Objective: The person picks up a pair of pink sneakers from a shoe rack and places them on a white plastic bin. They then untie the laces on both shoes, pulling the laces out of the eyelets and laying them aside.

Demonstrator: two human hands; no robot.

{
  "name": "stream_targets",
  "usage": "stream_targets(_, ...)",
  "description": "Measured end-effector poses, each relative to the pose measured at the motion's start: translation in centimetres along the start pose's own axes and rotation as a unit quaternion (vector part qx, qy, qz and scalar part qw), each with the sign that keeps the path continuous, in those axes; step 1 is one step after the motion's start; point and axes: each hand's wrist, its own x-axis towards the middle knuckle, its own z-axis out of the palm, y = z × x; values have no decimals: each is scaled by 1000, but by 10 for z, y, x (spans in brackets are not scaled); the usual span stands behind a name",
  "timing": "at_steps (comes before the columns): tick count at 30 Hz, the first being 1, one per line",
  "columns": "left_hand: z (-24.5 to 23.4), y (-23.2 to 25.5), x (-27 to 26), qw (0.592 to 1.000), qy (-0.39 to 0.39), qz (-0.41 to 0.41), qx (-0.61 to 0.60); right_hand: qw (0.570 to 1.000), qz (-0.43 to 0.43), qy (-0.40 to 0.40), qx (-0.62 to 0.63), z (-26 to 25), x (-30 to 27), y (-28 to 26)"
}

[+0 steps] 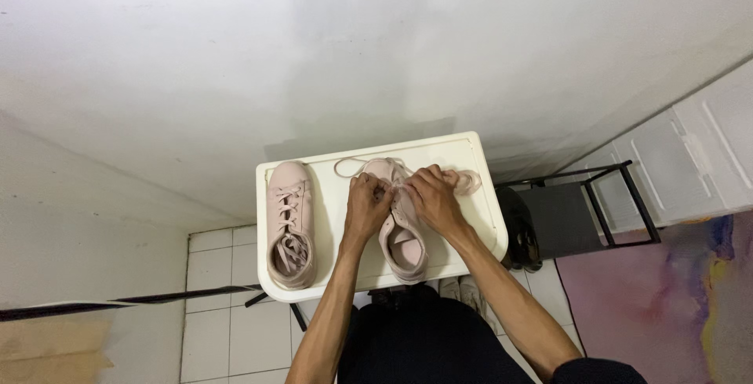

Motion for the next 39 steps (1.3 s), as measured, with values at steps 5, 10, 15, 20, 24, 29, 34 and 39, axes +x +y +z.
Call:
stream_targets(5,-2,1,-1,1000,-9,-14,2,993,32,110,-33,-40,-19,42)
stream_targets(10,-4,3,0,1000,-2,0,-15,992,108,55,-28,-40,-32,47)
stream_targets(15,-2,-1,0,1000,4,16,-10,996,-53,71,12,-10,-15,11)
stream_targets(20,0,-3,2,999,15,40,8,999,-38,27,23,-8,2,-21)
stream_targets(24,0,-2,0,999,15,39,1,997,-24,4,71,-17,8,-28)
stream_targets(29,-1,1,2,1000,-15,-2,21,994,35,2,100,-18,15,-25)
stream_targets(34,2,-12,4,1000,-17,-1,3,986,107,-24,123,-23,25,-7)
stream_targets(39,-2,-49,25,994,69,-67,-47,999,35,29,29,-32,17,5)
